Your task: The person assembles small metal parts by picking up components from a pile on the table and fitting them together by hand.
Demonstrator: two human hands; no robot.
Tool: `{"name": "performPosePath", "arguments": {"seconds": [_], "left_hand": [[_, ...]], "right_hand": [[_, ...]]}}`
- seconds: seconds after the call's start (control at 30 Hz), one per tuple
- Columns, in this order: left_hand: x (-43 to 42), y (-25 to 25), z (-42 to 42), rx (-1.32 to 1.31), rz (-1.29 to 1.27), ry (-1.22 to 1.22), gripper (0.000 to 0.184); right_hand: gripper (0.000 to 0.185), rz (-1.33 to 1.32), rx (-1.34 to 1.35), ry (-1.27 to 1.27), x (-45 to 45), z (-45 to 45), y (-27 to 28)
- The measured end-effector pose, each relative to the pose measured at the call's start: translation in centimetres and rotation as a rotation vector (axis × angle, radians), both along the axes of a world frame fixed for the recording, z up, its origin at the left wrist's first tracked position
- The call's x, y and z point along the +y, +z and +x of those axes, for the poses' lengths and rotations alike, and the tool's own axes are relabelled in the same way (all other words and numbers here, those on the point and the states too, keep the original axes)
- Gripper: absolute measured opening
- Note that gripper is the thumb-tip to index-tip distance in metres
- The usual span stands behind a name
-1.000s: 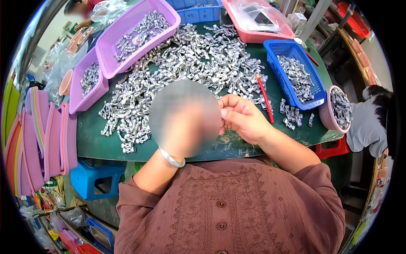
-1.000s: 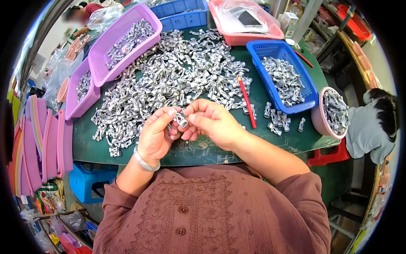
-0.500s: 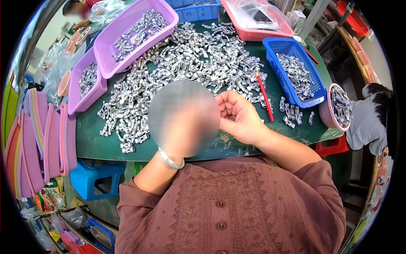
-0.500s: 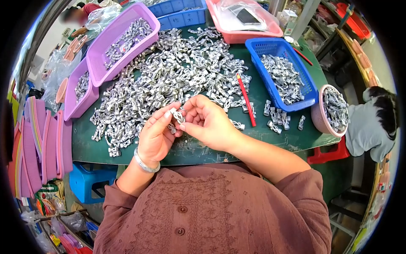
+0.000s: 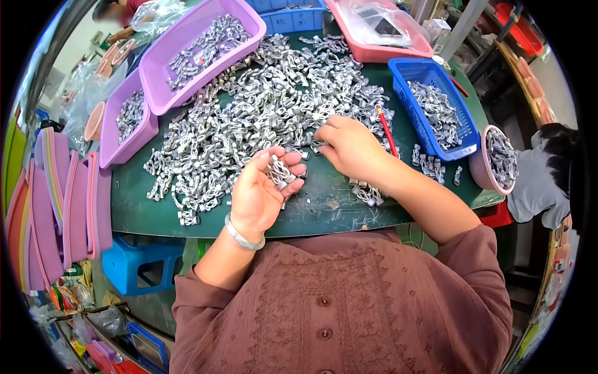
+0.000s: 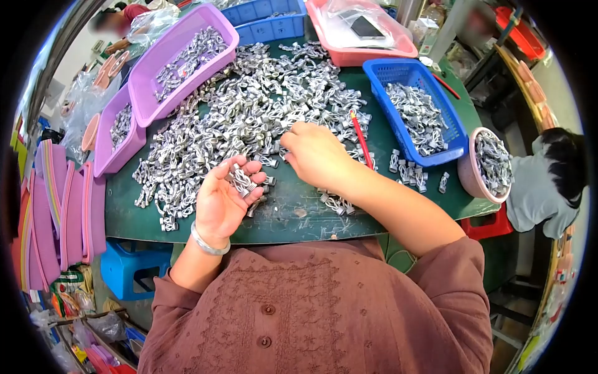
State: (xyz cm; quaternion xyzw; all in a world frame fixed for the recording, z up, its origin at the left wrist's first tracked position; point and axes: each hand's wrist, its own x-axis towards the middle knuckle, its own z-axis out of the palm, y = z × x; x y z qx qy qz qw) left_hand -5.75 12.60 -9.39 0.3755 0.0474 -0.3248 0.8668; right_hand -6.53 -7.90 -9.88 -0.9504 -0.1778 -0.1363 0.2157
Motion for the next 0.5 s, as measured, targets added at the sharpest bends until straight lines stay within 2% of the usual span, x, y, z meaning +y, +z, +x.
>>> {"name": "performPosePath", "arguments": {"seconds": [0.03,0.13,0.23,0.33,0.4,0.5], "left_hand": [[0.1,-0.1,0.0,-0.036,0.026,-0.002,0.023],[0.2,-0.5,0.0,-0.111,0.090,-0.017,0.021],[0.1,-0.5,0.0,-0.125,0.138,-0.027,0.022],[-0.3,-0.2,-0.2,-0.172,0.258,-0.006,0.025],[-0.7,0.0,-0.4,-0.249,0.381,0.011,0.027],[-1.3,-0.9,-0.6,-0.874,0.737,0.046,0.031]], "right_hand": [[0.018,-0.062,0.026,0.005,0.1,0.3,-0.1],[0.015,-0.141,-0.119,0.004,1.2,1.1,-0.2],[0.015,-0.141,-0.108,-0.006,1.3,1.7,-0.8],[0.015,-0.091,-0.077,0.019,1.0,1.9,-0.9],[0.016,0.100,-0.049,0.081,0.7,1.5,-0.2],[0.019,0.384,0.002,0.187,0.9,-0.3,1.4]]}}
